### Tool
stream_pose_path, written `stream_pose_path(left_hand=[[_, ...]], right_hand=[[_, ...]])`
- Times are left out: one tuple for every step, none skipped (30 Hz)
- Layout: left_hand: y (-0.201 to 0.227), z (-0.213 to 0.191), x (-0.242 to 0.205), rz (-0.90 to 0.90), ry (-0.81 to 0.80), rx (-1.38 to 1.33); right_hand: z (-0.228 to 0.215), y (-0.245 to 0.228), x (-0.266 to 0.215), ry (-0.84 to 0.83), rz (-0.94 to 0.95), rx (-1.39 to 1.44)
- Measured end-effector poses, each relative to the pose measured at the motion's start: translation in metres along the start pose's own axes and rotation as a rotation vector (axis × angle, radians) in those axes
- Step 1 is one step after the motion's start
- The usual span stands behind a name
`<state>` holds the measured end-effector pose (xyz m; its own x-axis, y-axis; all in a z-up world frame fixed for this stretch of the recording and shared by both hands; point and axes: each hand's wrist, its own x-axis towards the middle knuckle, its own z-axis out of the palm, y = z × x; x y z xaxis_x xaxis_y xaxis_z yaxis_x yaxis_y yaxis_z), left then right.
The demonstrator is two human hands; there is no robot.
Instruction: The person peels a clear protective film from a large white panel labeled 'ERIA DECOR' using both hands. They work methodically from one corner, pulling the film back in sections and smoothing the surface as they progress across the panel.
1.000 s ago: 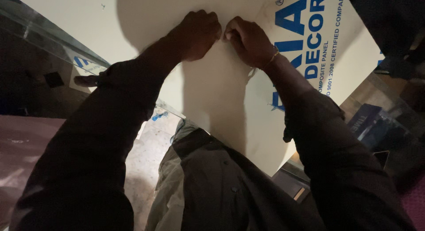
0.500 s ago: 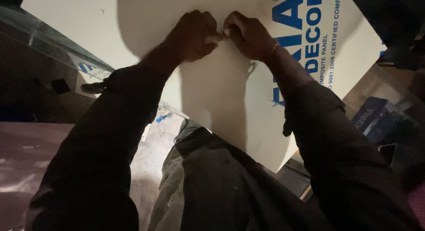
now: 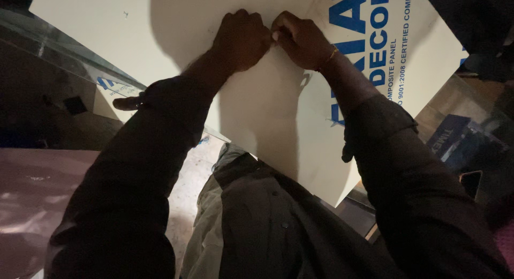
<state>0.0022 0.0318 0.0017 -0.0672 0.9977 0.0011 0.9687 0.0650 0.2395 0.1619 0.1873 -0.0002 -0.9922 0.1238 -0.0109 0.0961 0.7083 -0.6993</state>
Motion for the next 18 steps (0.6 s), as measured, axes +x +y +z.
stream_pose_path(left_hand=[[0.001,0.000,0.000,0.002,-0.018,-0.015],[0.002,-0.001,-0.001,0.004,-0.035,-0.031],[0.002,-0.001,-0.001,0.007,-0.052,-0.045],[0.003,-0.002,-0.001,0.007,-0.040,-0.029],[0.005,-0.003,-0.001,0.008,-0.029,-0.012],[0.005,-0.004,-0.001,0.009,-0.017,0.004],[0.007,-0.005,-0.002,0.017,-0.039,0.031],[0.008,-0.005,-0.003,0.026,-0.062,0.059],[0.009,-0.006,-0.003,0.034,-0.083,0.087],[0.010,-0.007,-0.004,0.023,-0.095,0.091],[0.011,-0.008,-0.005,0.012,-0.107,0.096],[0.012,-0.009,-0.006,0.000,-0.119,0.102],[0.013,-0.009,-0.007,0.011,-0.109,0.066],[0.014,-0.010,-0.008,0.022,-0.099,0.031],[0.015,-0.010,-0.009,0.035,-0.092,-0.006],[0.017,-0.009,-0.010,0.036,-0.054,-0.008],[0.019,-0.009,-0.011,0.037,-0.015,-0.010],[0.021,-0.008,-0.012,0.038,0.025,-0.011]], right_hand=[[0.000,0.000,0.000,0.003,0.003,0.004],[0.000,0.000,0.000,0.006,0.007,0.008],[-0.001,-0.001,0.000,0.009,0.010,0.010],[-0.001,-0.002,0.000,-0.001,0.038,0.011],[-0.001,-0.003,0.000,-0.012,0.067,0.012],[-0.002,-0.004,0.000,-0.022,0.096,0.013],[-0.001,-0.004,0.000,-0.017,0.089,-0.004],[-0.001,-0.005,-0.001,-0.013,0.082,-0.021],[-0.002,-0.004,-0.001,-0.007,0.075,-0.038],[-0.001,-0.004,-0.001,-0.009,0.077,-0.041],[-0.002,-0.004,-0.001,-0.010,0.079,-0.043],[-0.002,-0.004,-0.001,-0.011,0.080,-0.046],[-0.001,-0.003,-0.001,-0.006,0.094,-0.022],[-0.001,-0.003,-0.001,-0.001,0.108,0.002],[0.000,-0.002,-0.001,0.005,0.124,0.028],[0.000,-0.002,-0.002,0.017,0.102,0.024],[0.000,-0.001,-0.002,0.029,0.078,0.019],[0.001,-0.001,-0.001,0.042,0.055,0.015]])
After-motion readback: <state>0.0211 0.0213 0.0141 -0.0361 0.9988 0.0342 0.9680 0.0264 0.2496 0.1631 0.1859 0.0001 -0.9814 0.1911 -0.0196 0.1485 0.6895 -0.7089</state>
